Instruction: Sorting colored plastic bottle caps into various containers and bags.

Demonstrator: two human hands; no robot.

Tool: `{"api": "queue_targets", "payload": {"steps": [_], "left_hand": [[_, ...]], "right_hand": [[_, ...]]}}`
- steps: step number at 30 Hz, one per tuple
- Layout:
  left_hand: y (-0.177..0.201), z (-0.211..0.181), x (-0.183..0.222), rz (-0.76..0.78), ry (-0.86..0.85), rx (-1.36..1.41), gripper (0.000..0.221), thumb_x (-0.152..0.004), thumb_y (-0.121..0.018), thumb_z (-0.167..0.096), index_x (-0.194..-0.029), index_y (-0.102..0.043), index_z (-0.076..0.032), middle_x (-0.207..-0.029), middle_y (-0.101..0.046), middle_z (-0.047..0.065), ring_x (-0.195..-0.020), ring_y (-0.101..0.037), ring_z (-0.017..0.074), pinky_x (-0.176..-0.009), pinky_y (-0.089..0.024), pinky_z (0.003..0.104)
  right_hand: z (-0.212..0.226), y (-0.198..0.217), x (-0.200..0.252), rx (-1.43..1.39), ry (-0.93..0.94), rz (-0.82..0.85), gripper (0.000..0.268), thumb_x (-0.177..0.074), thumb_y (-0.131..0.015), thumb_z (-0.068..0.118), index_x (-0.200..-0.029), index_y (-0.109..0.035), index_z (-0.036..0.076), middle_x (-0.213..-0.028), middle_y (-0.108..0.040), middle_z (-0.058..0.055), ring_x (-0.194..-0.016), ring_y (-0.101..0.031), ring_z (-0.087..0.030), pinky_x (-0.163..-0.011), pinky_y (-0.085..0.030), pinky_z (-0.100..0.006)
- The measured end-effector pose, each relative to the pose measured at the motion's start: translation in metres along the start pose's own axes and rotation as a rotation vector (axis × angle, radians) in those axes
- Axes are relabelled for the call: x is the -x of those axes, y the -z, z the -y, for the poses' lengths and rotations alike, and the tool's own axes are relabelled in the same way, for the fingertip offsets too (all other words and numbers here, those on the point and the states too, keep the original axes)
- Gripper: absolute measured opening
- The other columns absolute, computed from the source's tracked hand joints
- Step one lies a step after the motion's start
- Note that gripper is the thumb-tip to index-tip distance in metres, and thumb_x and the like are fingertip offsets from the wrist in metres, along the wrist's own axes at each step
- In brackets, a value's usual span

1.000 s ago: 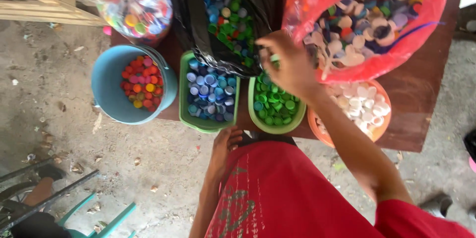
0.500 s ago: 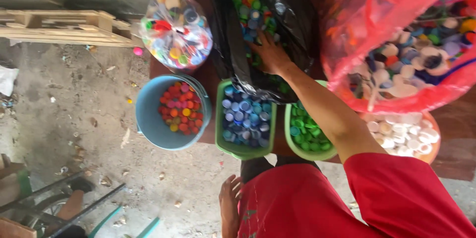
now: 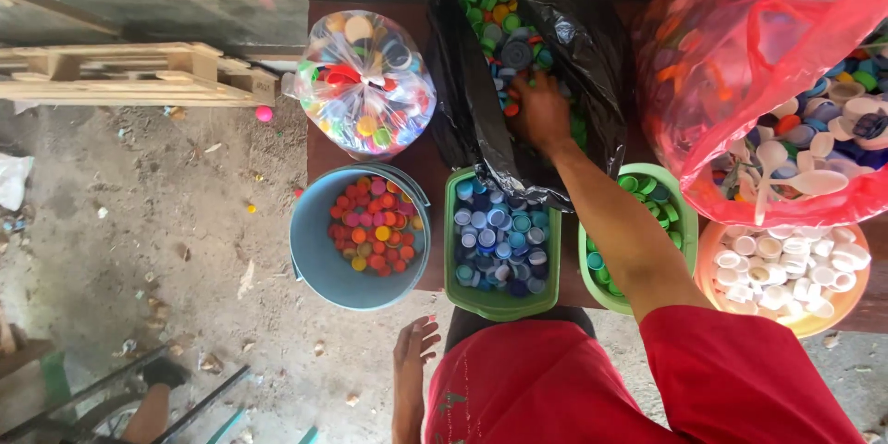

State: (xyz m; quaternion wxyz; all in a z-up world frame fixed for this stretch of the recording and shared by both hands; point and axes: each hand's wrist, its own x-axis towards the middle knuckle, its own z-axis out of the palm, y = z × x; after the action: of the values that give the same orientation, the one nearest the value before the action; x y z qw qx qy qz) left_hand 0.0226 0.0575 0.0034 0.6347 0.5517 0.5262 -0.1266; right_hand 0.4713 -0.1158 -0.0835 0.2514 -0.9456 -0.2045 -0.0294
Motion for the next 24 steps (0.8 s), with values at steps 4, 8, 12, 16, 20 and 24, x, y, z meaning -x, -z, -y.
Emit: {"api": "queue_targets", "payload": {"steps": [4, 8, 12, 16, 20, 24], "left_hand": [[0.011, -0.014, -0.014, 0.074, -0.011, -0.041, 0.045, -0.101, -0.046, -0.037, -0.131, -0.064, -0.009, -0.122, -0.075, 0.008, -0.107, -0.071, 0.0212, -0.085, -0.05, 0.035], [0.003, -0.045, -0.022, 0.392, -0.1, -0.106, 0.039, -0.102, -0.047, -0.031, -0.127, -0.064, -0.007, -0.117, -0.074, 0.008, -0.106, -0.069, 0.0187, -0.087, -0.052, 0.032], [-0.047, -0.104, -0.018, 0.598, -0.161, -0.146, 0.043, -0.106, -0.05, -0.039, -0.129, -0.066, -0.006, -0.114, -0.071, 0.007, -0.106, -0.066, 0.0157, -0.091, -0.05, 0.03], [-0.119, -0.155, -0.039, 0.559, -0.432, -0.065, 0.048, -0.104, -0.049, -0.043, -0.137, -0.061, -0.011, -0.122, -0.07, 0.006, -0.111, -0.064, 0.0167, -0.091, -0.052, 0.034], [-0.184, -0.215, -0.038, 0.661, -0.296, 0.421, 0.051, -0.1, -0.048, -0.047, -0.135, -0.058, -0.012, -0.132, -0.066, 0.004, -0.125, -0.061, 0.0167, -0.105, -0.046, 0.036], [-0.223, -0.228, -0.046, 0.756, -0.283, 0.612, 0.05, -0.107, -0.048, -0.044, -0.126, -0.066, -0.001, -0.125, -0.068, 0.011, -0.118, -0.06, 0.0217, -0.105, -0.044, 0.036]], "right_hand": [[-0.018, 0.006, -0.008, -0.495, -0.322, -0.059, 0.042, -0.077, -0.079, 0.017, -0.117, -0.068, 0.011, -0.102, -0.068, -0.012, -0.082, -0.068, -0.026, -0.07, -0.057, -0.039], [-0.005, 0.048, 0.0, -1.087, -0.632, -0.095, 0.017, -0.09, -0.071, 0.019, -0.106, -0.066, 0.014, -0.088, -0.064, -0.001, -0.071, -0.058, -0.013, -0.056, -0.047, -0.033], [0.021, 0.086, 0.022, -1.661, -0.866, -0.132, 0.014, -0.09, -0.067, 0.022, -0.102, -0.06, 0.022, -0.091, -0.062, 0.001, -0.072, -0.056, -0.01, -0.052, -0.041, -0.026], [0.076, 0.111, 0.055, -1.946, -0.792, -0.226, 0.018, -0.091, -0.067, 0.022, -0.105, -0.056, 0.023, -0.093, -0.061, 0.001, -0.073, -0.053, -0.01, -0.051, -0.037, -0.024], [0.139, 0.133, 0.084, -1.791, -0.649, -0.47, 0.018, -0.09, -0.066, 0.018, -0.107, -0.059, 0.018, -0.088, -0.059, -0.002, -0.072, -0.054, -0.012, -0.05, -0.039, -0.025], [0.171, 0.152, 0.095, -1.324, -0.534, -0.708, 0.015, -0.09, -0.067, 0.008, -0.104, -0.061, 0.006, -0.097, -0.063, -0.006, -0.076, -0.058, -0.016, -0.056, -0.046, -0.031]]}}
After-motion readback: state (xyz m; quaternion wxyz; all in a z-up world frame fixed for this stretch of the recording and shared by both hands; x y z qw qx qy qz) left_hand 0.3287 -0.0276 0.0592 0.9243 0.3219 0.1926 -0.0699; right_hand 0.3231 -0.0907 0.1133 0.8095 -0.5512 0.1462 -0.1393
